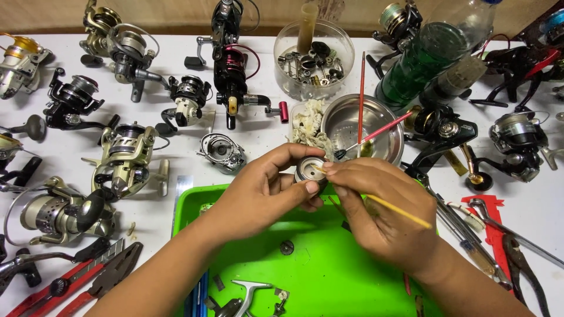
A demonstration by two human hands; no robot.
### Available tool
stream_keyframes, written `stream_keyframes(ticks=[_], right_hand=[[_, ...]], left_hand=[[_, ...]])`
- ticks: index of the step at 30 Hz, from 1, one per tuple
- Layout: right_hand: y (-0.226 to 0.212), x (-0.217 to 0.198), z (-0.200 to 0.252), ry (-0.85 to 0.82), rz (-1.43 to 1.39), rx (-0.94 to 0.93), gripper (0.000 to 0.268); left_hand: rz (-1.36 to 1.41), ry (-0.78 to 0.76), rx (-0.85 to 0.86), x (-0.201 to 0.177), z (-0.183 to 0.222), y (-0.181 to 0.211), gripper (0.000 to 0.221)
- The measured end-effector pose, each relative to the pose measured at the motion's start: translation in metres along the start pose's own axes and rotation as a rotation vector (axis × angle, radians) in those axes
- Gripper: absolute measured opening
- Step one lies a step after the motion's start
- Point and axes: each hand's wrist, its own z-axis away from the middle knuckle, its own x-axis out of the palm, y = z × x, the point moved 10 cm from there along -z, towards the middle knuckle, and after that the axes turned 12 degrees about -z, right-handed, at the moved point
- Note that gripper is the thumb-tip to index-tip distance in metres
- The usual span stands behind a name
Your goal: The person is disassembling and cleaning a fishing reel spool on a workbench surrounded by other reels.
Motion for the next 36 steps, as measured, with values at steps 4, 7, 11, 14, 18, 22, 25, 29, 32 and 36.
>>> stream_keyframes(ticks=[4,7,11,14,18,22,25,29,32,36], right_hand=[[0.003,-0.004,0.001,0.053,-0.021,0.012,0.008],[0.005,-0.001,-0.001,0.030,-0.036,0.019,0.009],[0.010,-0.004,0.005,0.063,-0.060,0.048,0.012],[0.011,-0.005,0.005,0.090,-0.067,0.078,0.011],[0.013,0.000,0.003,0.036,-0.106,0.072,0.012],[0.016,-0.004,0.005,0.084,-0.084,0.110,0.011],[0.016,-0.003,0.004,0.074,-0.093,0.117,0.011],[0.017,0.000,0.004,0.056,-0.107,0.120,0.011],[0.023,-0.007,0.009,0.107,-0.060,0.169,0.014],[0.020,-0.002,0.006,0.059,-0.112,0.138,0.011]], left_hand=[[-0.019,0.006,-0.009,-0.001,-0.001,-0.001,0.045],[-0.042,0.012,0.013,-0.003,-0.001,0.002,0.045],[-0.169,0.053,-0.066,-0.007,0.001,0.001,0.048],[-0.041,0.048,-0.065,-0.005,-0.001,-0.002,0.051],[-0.123,0.044,-0.038,-0.007,-0.001,-0.001,0.050],[-0.121,0.030,0.022,-0.005,0.000,0.005,0.053],[-0.021,0.034,0.037,-0.005,-0.003,-0.002,0.049],[0.040,0.031,0.025,-0.005,-0.003,-0.004,0.044],[0.019,0.026,-0.004,-0.003,-0.002,-0.001,0.047],[-0.060,0.022,0.028,-0.003,0.000,0.002,0.045]])
